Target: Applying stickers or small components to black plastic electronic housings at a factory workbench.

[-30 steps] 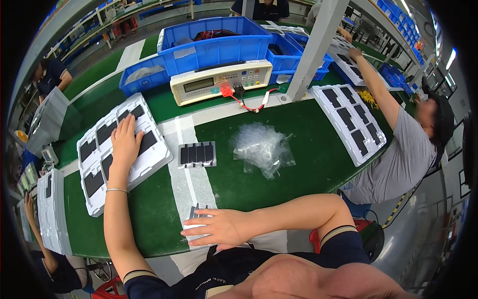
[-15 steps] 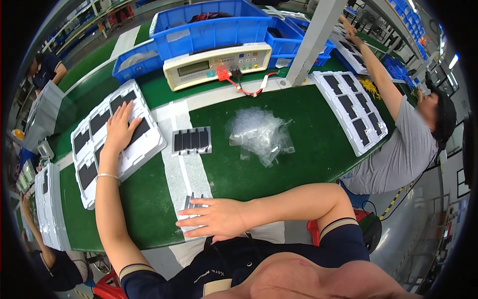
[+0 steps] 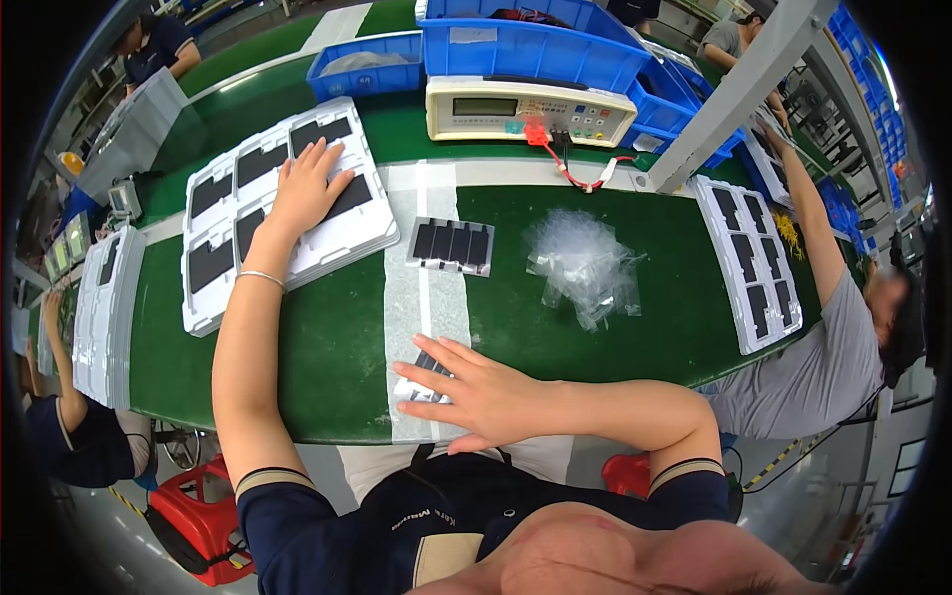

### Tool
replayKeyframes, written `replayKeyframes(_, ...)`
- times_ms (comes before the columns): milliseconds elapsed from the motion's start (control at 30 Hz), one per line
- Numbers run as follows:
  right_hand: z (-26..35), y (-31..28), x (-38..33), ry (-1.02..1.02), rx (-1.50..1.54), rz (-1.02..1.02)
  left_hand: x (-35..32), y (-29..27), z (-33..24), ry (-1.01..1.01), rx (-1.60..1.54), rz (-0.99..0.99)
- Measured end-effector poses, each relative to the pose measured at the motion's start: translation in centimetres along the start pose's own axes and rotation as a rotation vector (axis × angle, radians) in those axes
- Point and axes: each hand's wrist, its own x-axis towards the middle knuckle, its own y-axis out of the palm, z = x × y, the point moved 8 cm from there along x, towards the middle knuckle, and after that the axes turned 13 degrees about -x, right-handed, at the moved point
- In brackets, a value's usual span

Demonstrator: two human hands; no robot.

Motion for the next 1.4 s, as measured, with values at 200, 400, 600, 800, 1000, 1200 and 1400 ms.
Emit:
replayKeyframes(200, 1.1, 1.0, 0.2, -0.087, -0.065, 0.059, -0.1, -0.2, -0.1, 0.022, -0.057, -0.041)
replayKeyframes(400, 3.1, 1.5, 0.1, -0.218, -0.116, -0.103, 0.1, -0.6, -0.6, 0.012, -0.075, -0.042)
replayKeyframes(600, 3.9, 0.1, -0.4, -0.232, -0.056, -0.357, -0.1, -0.6, -0.5, -0.003, -0.084, -0.037)
replayKeyframes(800, 2.8, -0.5, -0.8, -0.251, 0.145, -0.383, 0.0, -0.8, -0.5, 0.02, -0.113, -0.057)
replayKeyframes(1000, 0.5, -2.1, -0.6, -0.243, 0.057, -0.372, 0.0, -0.5, -0.5, 0.016, -0.093, -0.04)
replayKeyframes(1200, -4.7, -5.9, -0.6, 0.02, -0.207, -0.457, -2.2, -7.3, -6.5, 0.382, -0.464, -0.457)
replayKeyframes(1400, -9.7, -7.5, -2.1, 0.234, -0.217, -0.605, -6.1, -0.5, -15.5, 0.228, -1.449, 0.362)
